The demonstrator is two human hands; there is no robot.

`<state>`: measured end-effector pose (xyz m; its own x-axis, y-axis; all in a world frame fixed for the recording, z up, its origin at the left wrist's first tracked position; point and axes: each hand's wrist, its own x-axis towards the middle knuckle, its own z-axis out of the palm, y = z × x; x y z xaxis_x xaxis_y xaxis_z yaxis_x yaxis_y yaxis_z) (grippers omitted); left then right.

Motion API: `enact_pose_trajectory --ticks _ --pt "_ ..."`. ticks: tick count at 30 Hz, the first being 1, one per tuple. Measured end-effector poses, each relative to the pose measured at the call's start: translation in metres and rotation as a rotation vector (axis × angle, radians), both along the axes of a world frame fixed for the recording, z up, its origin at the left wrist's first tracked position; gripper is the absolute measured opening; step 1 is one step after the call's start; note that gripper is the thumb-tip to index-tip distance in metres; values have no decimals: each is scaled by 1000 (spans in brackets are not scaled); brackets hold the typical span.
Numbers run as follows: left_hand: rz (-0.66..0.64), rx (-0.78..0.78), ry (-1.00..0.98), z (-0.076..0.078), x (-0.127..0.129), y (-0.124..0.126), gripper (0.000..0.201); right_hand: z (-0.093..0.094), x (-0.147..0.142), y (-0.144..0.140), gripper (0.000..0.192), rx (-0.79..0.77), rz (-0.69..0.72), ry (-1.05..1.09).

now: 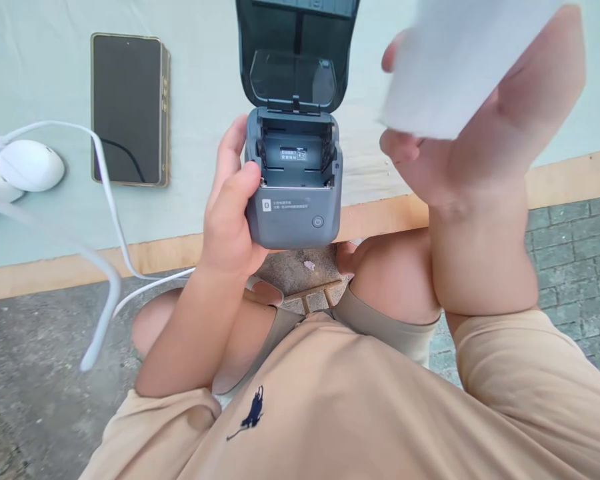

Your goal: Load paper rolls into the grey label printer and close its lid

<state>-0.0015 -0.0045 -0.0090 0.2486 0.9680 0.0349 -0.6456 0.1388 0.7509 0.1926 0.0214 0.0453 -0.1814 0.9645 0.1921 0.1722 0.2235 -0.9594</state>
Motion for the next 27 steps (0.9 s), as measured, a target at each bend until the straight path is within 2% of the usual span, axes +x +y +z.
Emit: enact_pose_trajectory --ticks 3,5,8,10,12,15,17,20,22,24,27 --pt "10 -15 2 2 0 4 32 -7 6 11 35 -145 -149 216" --pt "14 -50 19 3 -1 4 31 -12 7 11 30 -81 -220 214" --pt "-6 -71 45 5 -1 2 31 -19 10 6 32 130 -185 -115" --pt "-14 -61 31 6 -1 2 31 -23 12 3 31 218 -180 -350" --pt "-17 -46 13 5 -1 1 30 -26 13 0 30 217 -180 -514" --pt "-5 -39 3 4 -2 1 29 -24 15 -3 40 195 -151 -665" --pt "-4 -37 -11 4 -2 1 28 -18 18 -5 42 260 -232 -684" --pt "-9 -33 -38 5 -3 0 26 -11 28 -2 38 344 -525 -717" --pt "-2 -33 -45 5 -3 0 26 -14 37 6 43 247 -642 -789" --pt "5 -33 -33 5 -3 0 26 -22 46 15 43 109 -653 -797" --pt "-11 -23 0 2 -3 2 28 -32 53 23 40 47 -699 -735"
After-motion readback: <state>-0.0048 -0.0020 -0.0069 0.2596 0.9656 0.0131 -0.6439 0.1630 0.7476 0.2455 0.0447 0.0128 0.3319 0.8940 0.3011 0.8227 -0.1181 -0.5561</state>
